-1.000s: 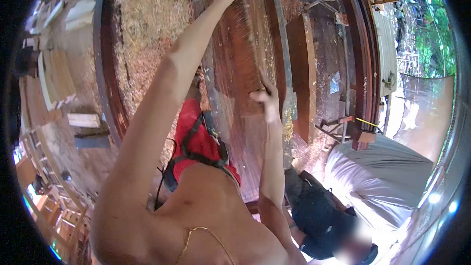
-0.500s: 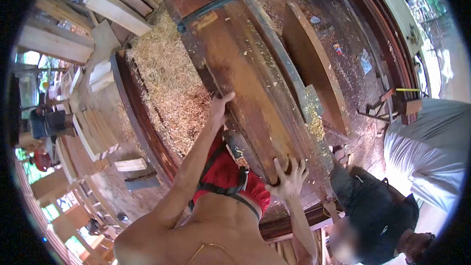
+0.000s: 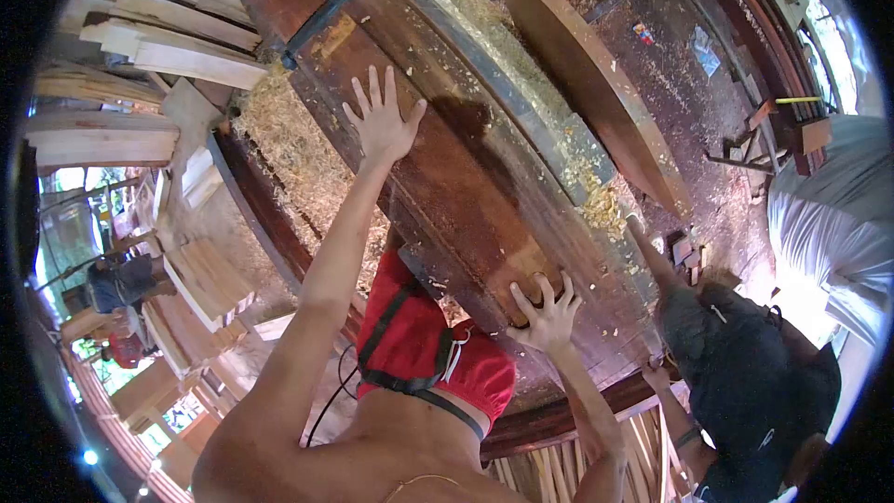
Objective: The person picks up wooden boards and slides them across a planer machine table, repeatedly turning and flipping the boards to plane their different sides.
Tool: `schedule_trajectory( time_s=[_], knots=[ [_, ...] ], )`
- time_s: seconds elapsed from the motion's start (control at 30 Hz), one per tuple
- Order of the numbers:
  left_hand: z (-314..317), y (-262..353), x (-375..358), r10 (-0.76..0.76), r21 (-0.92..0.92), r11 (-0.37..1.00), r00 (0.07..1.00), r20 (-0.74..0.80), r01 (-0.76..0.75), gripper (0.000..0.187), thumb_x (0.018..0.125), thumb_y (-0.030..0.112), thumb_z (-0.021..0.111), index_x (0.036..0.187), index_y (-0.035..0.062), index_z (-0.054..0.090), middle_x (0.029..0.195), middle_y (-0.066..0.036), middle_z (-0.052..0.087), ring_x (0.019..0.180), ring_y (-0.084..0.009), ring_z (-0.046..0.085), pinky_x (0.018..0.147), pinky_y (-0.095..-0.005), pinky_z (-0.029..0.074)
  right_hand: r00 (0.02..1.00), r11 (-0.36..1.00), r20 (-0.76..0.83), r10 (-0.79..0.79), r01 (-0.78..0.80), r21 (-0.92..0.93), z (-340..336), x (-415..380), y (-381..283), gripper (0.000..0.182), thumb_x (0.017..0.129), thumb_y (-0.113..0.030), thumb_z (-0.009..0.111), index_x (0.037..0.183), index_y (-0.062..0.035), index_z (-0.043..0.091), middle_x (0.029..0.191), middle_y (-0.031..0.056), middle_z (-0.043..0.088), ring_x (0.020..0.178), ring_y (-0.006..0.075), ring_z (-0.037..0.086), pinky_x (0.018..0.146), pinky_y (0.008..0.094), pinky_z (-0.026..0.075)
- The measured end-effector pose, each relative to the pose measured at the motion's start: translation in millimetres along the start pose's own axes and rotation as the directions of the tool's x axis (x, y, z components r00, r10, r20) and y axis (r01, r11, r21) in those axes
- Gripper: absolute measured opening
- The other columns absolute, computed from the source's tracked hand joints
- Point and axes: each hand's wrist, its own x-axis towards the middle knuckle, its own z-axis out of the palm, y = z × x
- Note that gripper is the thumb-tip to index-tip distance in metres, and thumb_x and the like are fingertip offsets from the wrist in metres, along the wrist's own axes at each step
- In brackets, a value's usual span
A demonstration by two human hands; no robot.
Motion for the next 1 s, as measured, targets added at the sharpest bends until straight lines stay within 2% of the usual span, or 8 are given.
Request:
schedule_trajectory(
  time_s=[0.5, 0.7, 0.77, 0.8, 0.83, 0.9, 0.93, 1.0],
  knots=[
    [-2.5, -79.3, 121.6, -0.037, 0.028, 0.999, 0.998, -0.053, 0.038, 0.094, 0.101, 0.076, 0.050, 0.175, 0.0246, 0.022, 0.183, -0.008, 0.014, 0.168, -0.0407, 0.006, 0.128, -0.0733, 0.009, 0.997, 0.997, 0.069, 0.025, -0.030, 0.072, 11.4, 132.4, -53.9, 0.099, 0.052, -0.054, 0.095, 0.146, -0.0441, 0.066, 0.159, 0.0041, 0.045, 0.145, 0.0539, 0.035, 0.099, 0.0730, 0.042],
    [-2.6, -119.6, 178.0, -0.036, 0.041, 0.998, 0.997, -0.070, 0.038, 0.094, 0.101, 0.077, 0.050, 0.175, 0.0265, 0.022, 0.183, -0.006, 0.016, 0.168, -0.0398, 0.009, 0.129, -0.0719, 0.010, 0.998, 0.994, 0.068, 0.002, -0.009, 0.105, 20.8, 191.8, -75.0, 0.100, 0.057, -0.055, 0.094, 0.150, -0.0440, 0.062, 0.163, 0.0059, 0.044, 0.147, 0.0578, 0.033, 0.104, 0.0778, 0.039],
    [-1.1, -133.0, 194.9, -0.018, 0.041, 0.999, 0.996, -0.090, 0.022, 0.093, 0.101, 0.077, 0.049, 0.175, 0.0269, 0.022, 0.183, -0.005, 0.016, 0.168, -0.0396, 0.009, 0.129, -0.0719, 0.010, 0.994, 0.988, 0.091, -0.052, 0.038, 0.149, 20.5, 212.2, -80.8, 0.097, 0.061, -0.054, 0.093, 0.151, -0.0420, 0.062, 0.171, 0.0063, 0.037, 0.151, 0.0612, 0.027, 0.108, 0.0796, 0.037],
    [-0.8, -139.2, 203.5, -0.021, 0.038, 0.999, 0.996, -0.083, 0.025, 0.096, 0.100, 0.080, 0.048, 0.175, 0.0269, 0.021, 0.183, -0.005, 0.015, 0.168, -0.0392, 0.008, 0.130, -0.0714, 0.009, 0.994, 0.984, 0.082, -0.075, 0.061, 0.166, 19.8, 222.7, -85.0, 0.096, 0.064, -0.053, 0.092, 0.154, -0.0373, 0.061, 0.177, 0.0069, 0.031, 0.158, 0.0577, 0.021, 0.114, 0.0802, 0.033],
    [0.1, -145.0, 210.4, -0.022, 0.035, 0.999, 0.997, -0.080, 0.025, 0.096, 0.100, 0.080, 0.048, 0.175, 0.0269, 0.021, 0.183, -0.005, 0.015, 0.168, -0.0392, 0.008, 0.130, -0.0714, 0.009, 0.994, 0.985, 0.085, -0.074, 0.059, 0.164, 23.0, 231.1, -88.5, 0.096, 0.064, -0.053, 0.092, 0.154, -0.0373, 0.061, 0.177, 0.0069, 0.031, 0.158, 0.0577, 0.021, 0.114, 0.0802, 0.033],
    [0.6, -155.4, 225.1, -0.023, 0.028, 0.999, 0.996, -0.089, 0.025, 0.095, 0.100, 0.080, 0.048, 0.175, 0.0272, 0.022, 0.183, -0.005, 0.015, 0.168, -0.0393, 0.009, 0.130, -0.0714, 0.009, 0.992, 0.980, 0.039, -0.117, 0.109, 0.168, 29.8, 249.0, -94.6, 0.097, 0.065, -0.052, 0.092, 0.155, -0.0321, 0.060, 0.177, 0.0089, 0.031, 0.163, 0.0485, 0.022, 0.119, 0.0796, 0.029],
    [0.5, -160.1, 231.7, -0.019, 0.030, 0.999, 0.995, -0.096, 0.022, 0.095, 0.099, 0.080, 0.048, 0.175, 0.0273, 0.022, 0.183, -0.005, 0.015, 0.168, -0.0394, 0.009, 0.129, -0.0716, 0.009, 0.992, 0.978, 0.032, -0.121, 0.113, 0.175, 28.7, 257.3, -97.4, 0.096, 0.068, -0.051, 0.090, 0.155, -0.0265, 0.060, 0.176, 0.0111, 0.034, 0.165, 0.0365, 0.026, 0.122, 0.0785, 0.025],
    [1.4, -169.5, 244.2, -0.019, 0.030, 0.999, 0.994, -0.104, 0.022, 0.095, 0.099, 0.080, 0.048, 0.175, 0.0274, 0.022, 0.183, -0.006, 0.016, 0.168, -0.0393, 0.009, 0.129, -0.0718, 0.009, 0.992, 0.976, 0.028, -0.126, 0.119, 0.184, 33.6, 270.7, -102.8, 0.094, 0.070, -0.050, 0.089, 0.156, -0.0249, 0.059, 0.175, 0.0114, 0.037, 0.164, 0.0335, 0.029, 0.123, 0.0766, 0.025]
  ],
)
